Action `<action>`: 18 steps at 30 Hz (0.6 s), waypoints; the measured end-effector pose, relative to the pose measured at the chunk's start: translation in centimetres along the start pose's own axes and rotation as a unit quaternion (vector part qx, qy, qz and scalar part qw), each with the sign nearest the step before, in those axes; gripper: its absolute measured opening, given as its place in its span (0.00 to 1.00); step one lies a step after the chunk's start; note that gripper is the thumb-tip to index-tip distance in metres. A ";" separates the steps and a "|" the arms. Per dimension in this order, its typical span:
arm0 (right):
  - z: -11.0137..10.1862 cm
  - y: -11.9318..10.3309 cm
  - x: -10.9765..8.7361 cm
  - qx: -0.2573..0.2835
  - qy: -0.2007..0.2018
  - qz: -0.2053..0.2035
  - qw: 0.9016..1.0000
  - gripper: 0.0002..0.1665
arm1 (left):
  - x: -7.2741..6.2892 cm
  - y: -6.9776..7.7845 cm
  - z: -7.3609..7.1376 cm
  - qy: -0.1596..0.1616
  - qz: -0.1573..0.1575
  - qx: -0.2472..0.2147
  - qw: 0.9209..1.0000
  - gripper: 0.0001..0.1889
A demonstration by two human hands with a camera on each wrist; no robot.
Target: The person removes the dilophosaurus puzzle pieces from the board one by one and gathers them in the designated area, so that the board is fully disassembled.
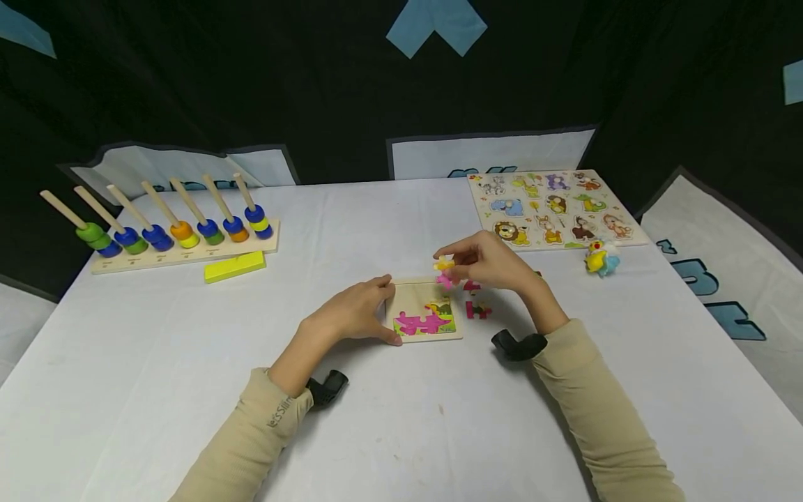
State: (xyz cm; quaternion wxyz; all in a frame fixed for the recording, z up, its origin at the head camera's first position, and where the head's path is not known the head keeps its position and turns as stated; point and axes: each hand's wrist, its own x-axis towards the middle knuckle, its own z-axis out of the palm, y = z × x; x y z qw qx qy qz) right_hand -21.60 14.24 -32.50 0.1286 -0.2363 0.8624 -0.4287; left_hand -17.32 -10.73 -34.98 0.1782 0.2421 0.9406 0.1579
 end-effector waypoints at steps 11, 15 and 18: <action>-3.5 1.6 -2.2 -0.014 0.086 0.023 0.996 0.19 | -0.1 0.0 0.1 0.001 0.000 -0.001 1.000 0.40; -4.7 2.6 -3.2 -0.025 0.088 0.045 0.995 0.19 | -0.1 0.1 0.1 0.001 0.001 0.000 1.000 0.40; -5.5 3.2 -4.0 -0.032 0.071 0.067 0.995 0.20 | -0.1 0.1 0.0 0.000 -0.001 -0.001 1.000 0.38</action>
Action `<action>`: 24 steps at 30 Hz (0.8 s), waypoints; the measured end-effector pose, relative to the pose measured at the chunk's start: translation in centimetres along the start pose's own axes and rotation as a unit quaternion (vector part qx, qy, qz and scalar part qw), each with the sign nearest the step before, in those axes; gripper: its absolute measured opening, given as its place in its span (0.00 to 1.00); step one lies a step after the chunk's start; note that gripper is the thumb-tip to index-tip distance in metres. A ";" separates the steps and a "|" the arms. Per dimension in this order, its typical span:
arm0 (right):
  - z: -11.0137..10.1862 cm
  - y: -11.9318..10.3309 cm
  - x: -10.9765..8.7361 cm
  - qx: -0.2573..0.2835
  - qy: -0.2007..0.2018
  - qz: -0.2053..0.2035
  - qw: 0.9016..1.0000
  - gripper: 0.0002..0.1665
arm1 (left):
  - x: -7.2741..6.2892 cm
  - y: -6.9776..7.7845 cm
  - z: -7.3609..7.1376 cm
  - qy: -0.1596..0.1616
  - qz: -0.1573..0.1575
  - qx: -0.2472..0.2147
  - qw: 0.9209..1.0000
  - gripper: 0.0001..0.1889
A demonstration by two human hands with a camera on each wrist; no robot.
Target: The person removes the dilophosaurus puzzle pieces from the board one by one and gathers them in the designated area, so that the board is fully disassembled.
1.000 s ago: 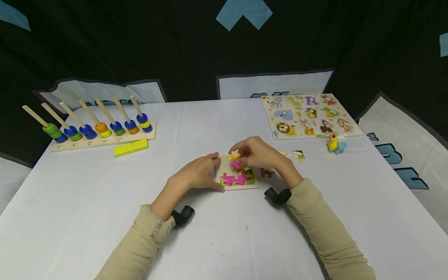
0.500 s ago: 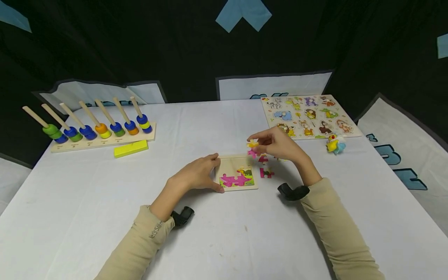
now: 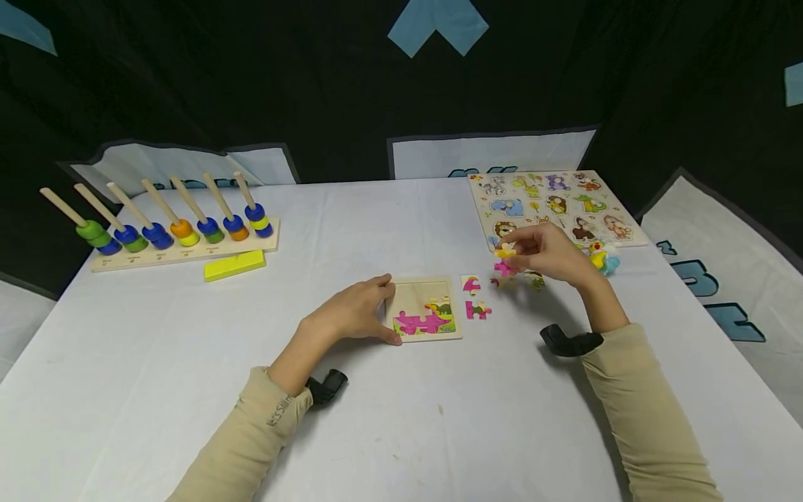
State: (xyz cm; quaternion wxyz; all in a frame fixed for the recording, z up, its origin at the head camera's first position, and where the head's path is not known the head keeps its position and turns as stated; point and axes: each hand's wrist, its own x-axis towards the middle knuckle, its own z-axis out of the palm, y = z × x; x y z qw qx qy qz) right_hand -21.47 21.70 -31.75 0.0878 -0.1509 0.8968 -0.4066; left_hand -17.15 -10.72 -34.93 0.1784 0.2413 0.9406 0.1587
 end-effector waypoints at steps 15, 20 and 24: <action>1.3 2.7 -0.6 -0.001 -0.179 0.033 0.983 0.16 | -0.1 -0.1 0.0 -0.003 -0.003 -0.004 1.000 0.39; 1.6 2.4 -0.6 -0.032 -0.175 0.043 0.983 0.16 | -0.1 -0.1 0.0 -0.002 -0.002 -0.002 1.000 0.39; 1.6 2.3 -0.7 -0.053 -0.166 0.061 0.983 0.16 | 0.0 0.0 0.0 -0.001 -0.003 -0.002 1.000 0.39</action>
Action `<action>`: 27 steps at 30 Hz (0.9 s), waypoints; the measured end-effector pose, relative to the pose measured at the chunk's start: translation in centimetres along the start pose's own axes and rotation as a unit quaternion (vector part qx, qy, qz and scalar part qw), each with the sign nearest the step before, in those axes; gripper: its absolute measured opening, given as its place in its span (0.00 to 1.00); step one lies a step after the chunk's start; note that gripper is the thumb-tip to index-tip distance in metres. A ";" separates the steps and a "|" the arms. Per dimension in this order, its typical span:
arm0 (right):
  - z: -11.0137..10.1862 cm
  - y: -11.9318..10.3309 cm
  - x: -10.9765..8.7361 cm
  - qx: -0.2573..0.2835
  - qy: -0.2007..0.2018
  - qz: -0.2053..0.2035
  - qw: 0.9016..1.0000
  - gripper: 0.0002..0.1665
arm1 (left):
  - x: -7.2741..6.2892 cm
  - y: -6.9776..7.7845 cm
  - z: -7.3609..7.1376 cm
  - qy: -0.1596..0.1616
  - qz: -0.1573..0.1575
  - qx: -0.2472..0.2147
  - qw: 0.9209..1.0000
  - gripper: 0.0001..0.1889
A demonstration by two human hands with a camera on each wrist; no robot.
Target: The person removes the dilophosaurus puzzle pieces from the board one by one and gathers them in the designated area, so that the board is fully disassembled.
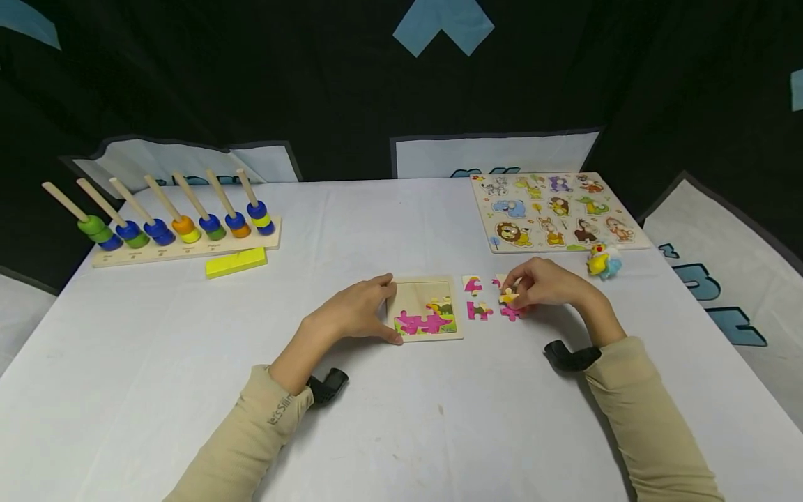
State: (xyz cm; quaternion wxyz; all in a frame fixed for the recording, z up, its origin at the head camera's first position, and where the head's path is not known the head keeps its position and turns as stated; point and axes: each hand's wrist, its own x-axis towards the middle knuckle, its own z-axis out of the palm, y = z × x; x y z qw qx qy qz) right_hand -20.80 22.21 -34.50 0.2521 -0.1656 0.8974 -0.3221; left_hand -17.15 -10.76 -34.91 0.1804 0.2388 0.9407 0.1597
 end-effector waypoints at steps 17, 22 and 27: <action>0.4 -1.6 0.0 -0.071 0.020 0.081 0.994 0.14 | 0.0 0.1 -0.1 -0.001 -0.001 -0.003 1.000 0.38; 0.6 -1.8 0.1 -0.082 0.032 0.095 0.992 0.13 | 0.0 0.1 -0.1 -0.002 -0.002 -0.003 1.000 0.37; 0.7 -2.2 0.0 -0.085 0.033 0.109 0.990 0.12 | 0.1 0.0 0.0 0.001 -0.001 -0.005 1.000 0.33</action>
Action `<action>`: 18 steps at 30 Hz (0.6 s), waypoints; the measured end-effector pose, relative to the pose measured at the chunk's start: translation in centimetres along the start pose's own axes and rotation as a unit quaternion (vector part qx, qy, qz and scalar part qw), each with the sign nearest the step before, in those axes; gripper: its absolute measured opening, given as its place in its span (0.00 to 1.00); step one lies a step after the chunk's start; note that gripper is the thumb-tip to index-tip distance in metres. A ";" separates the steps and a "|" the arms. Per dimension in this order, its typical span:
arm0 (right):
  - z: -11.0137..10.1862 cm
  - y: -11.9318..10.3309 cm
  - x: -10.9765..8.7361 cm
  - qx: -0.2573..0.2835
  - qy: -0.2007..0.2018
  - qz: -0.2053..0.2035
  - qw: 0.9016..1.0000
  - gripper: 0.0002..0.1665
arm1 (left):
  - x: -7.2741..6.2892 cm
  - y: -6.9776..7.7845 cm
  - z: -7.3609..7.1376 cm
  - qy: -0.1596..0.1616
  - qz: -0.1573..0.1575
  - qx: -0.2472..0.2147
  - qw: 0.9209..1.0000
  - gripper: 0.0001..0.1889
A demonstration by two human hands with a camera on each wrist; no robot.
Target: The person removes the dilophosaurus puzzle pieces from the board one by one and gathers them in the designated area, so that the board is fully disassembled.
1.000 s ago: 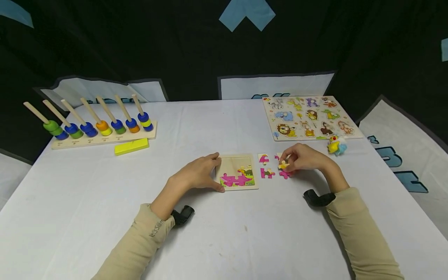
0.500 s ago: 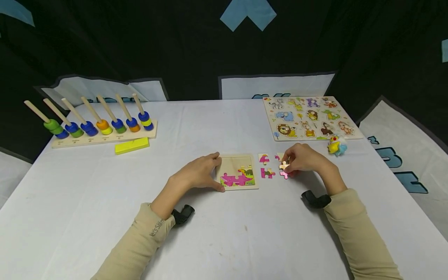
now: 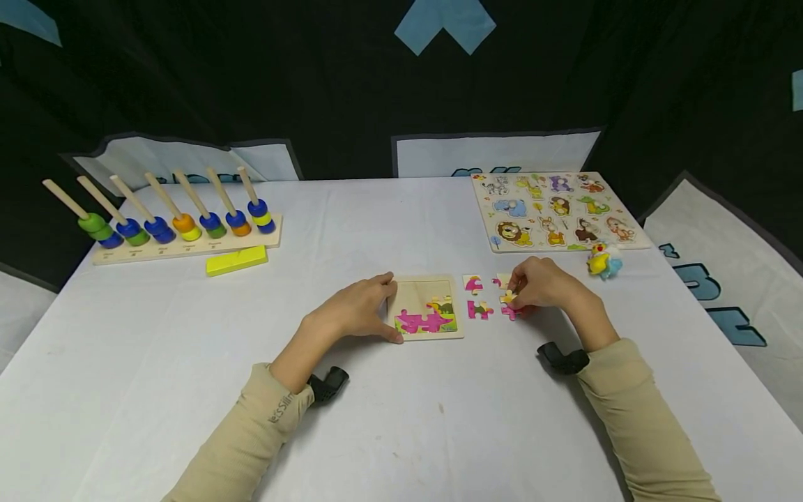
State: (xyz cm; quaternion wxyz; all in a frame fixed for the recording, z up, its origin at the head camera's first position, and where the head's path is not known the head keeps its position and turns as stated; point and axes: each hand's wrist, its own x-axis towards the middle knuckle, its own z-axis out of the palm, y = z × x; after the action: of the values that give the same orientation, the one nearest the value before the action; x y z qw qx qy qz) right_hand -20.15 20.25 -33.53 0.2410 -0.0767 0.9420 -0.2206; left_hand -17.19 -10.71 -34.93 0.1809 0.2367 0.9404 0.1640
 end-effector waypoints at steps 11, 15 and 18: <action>-0.1 -0.2 -0.1 0.016 0.002 0.018 1.000 0.10 | -0.2 0.1 -0.2 -0.001 -0.004 -0.003 1.000 0.39; 0.0 -0.3 -0.1 -0.001 0.006 0.016 1.000 0.09 | -0.2 0.1 -0.1 0.000 -0.004 -0.002 1.000 0.39; 0.1 -0.2 -0.2 -0.014 0.011 0.013 1.000 0.09 | -0.2 0.2 0.0 0.001 -0.003 -0.003 1.000 0.38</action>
State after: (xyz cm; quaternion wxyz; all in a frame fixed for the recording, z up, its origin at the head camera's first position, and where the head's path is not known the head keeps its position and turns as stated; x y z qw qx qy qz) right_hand -19.93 20.08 -33.39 0.2323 -0.0651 0.9486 -0.2048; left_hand -16.98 -10.64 -34.80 0.1810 0.2333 0.9408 0.1665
